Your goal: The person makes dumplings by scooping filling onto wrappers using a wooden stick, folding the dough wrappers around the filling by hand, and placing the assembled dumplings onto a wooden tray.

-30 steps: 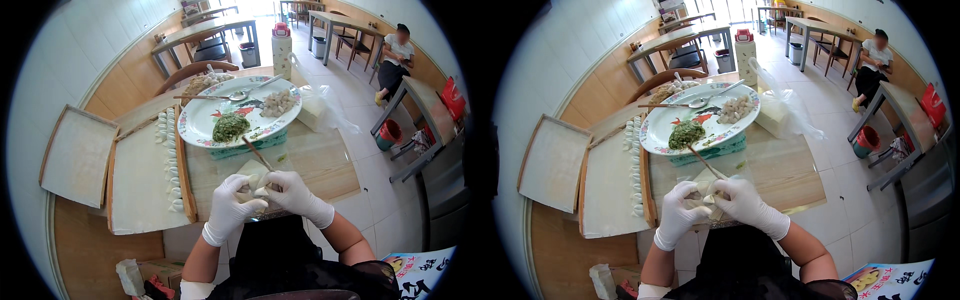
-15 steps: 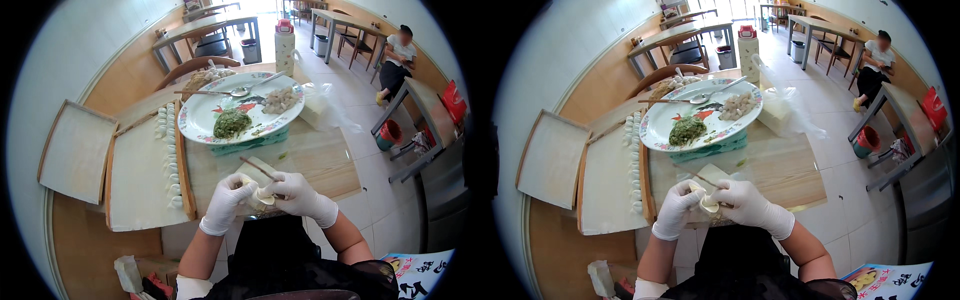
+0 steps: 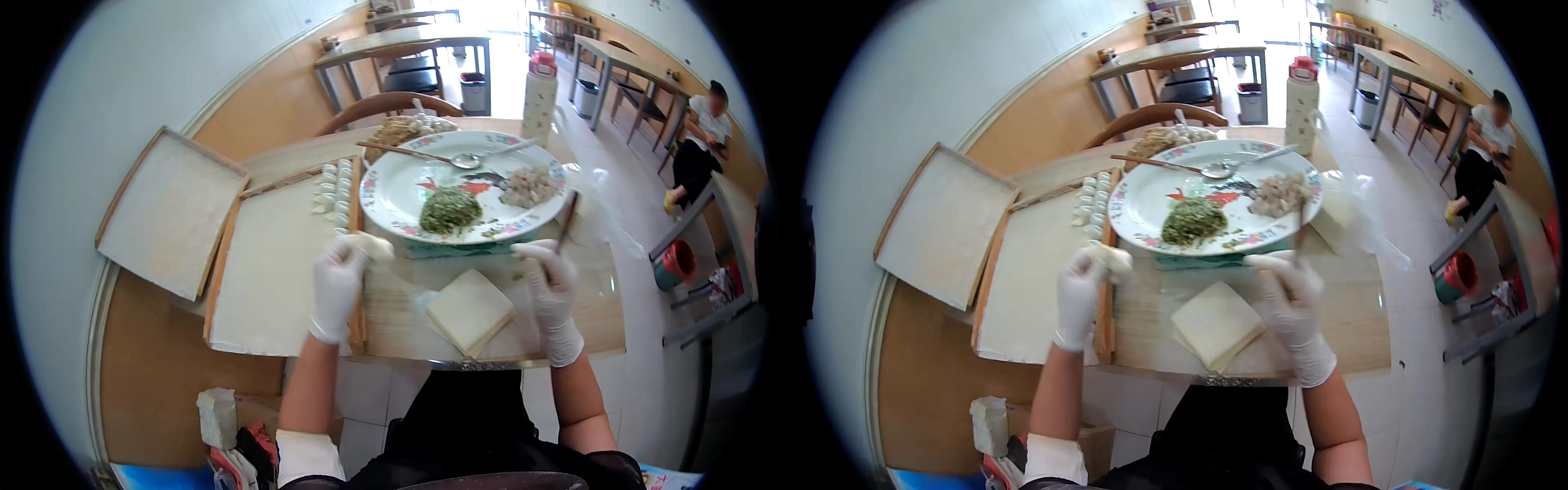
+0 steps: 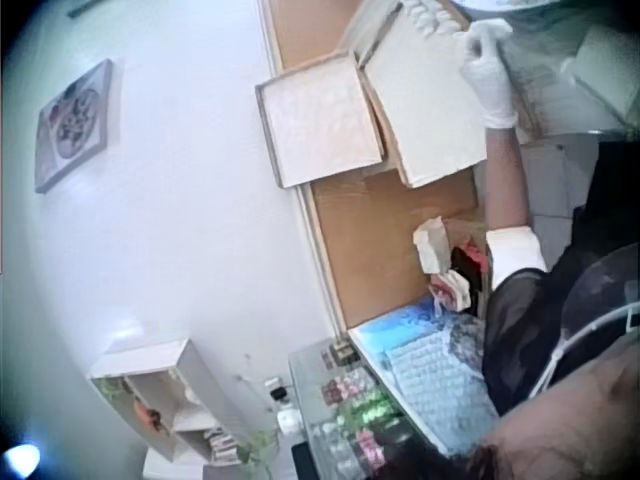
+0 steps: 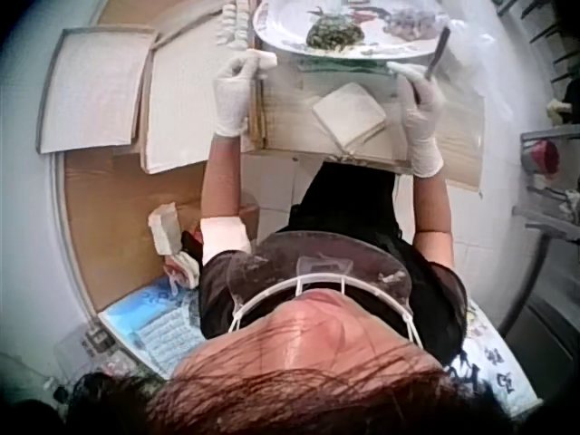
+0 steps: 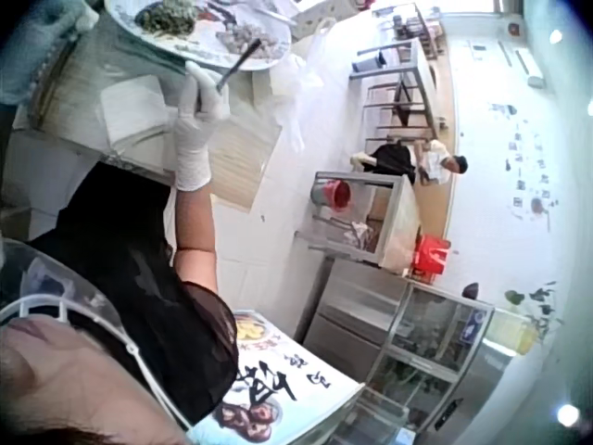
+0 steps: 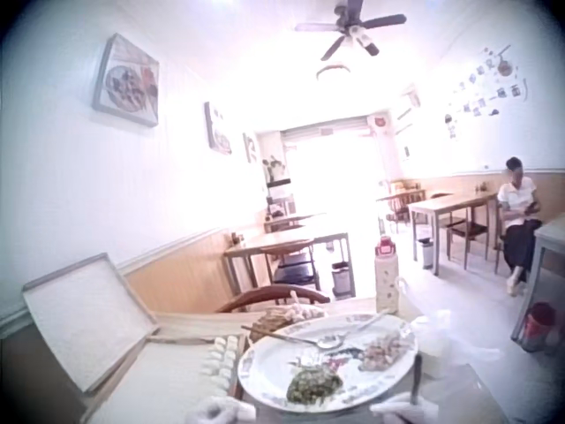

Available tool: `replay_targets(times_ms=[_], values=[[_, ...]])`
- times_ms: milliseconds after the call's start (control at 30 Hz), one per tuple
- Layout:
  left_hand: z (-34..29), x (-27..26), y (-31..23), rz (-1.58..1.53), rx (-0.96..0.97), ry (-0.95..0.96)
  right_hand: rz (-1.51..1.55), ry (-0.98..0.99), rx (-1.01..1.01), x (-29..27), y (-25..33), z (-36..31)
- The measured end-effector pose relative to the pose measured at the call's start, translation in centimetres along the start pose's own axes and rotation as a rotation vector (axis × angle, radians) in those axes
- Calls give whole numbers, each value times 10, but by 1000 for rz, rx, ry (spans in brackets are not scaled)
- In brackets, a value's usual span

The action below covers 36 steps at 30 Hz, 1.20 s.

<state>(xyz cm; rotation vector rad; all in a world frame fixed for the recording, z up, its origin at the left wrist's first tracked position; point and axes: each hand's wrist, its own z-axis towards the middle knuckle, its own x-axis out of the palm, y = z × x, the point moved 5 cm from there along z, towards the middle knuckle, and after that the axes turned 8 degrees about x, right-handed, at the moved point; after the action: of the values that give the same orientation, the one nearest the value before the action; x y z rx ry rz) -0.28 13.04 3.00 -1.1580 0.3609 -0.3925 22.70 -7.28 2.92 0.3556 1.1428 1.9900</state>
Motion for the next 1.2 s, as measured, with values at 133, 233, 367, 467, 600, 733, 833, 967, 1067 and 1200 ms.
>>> replay_targets(times_ms=[133,233,367,467,600,733,833,967,1067,1200], values=[[61,-119,90,8,-181,-307,-57,-186,-90,-12,-28,-8],[92,-161,150,270,-233,-338,-121,-139,-64,-11,-20,-10],[110,-165,162,753,-104,-452,-125,-166,-63,-9,-28,-6],[110,-121,131,1060,-178,-384,-166,-186,-75,-20,-31,-5],[102,-140,106,1285,74,-432,-138,-153,-10,-15,-25,-6],[101,-127,116,880,-169,-135,-168,-167,-28,-11,-24,-5],[101,-136,110,1072,-108,-131,-180,-166,-76,-8,-23,-5],[74,-111,48,1436,324,-265,-143,-171,-111,-16,-13,-2],[16,-22,-34,800,475,-160,-186,-288,-88,-46,-17,5],[-81,66,-48,753,608,555,-594,-80,-45,-39,17,48]])
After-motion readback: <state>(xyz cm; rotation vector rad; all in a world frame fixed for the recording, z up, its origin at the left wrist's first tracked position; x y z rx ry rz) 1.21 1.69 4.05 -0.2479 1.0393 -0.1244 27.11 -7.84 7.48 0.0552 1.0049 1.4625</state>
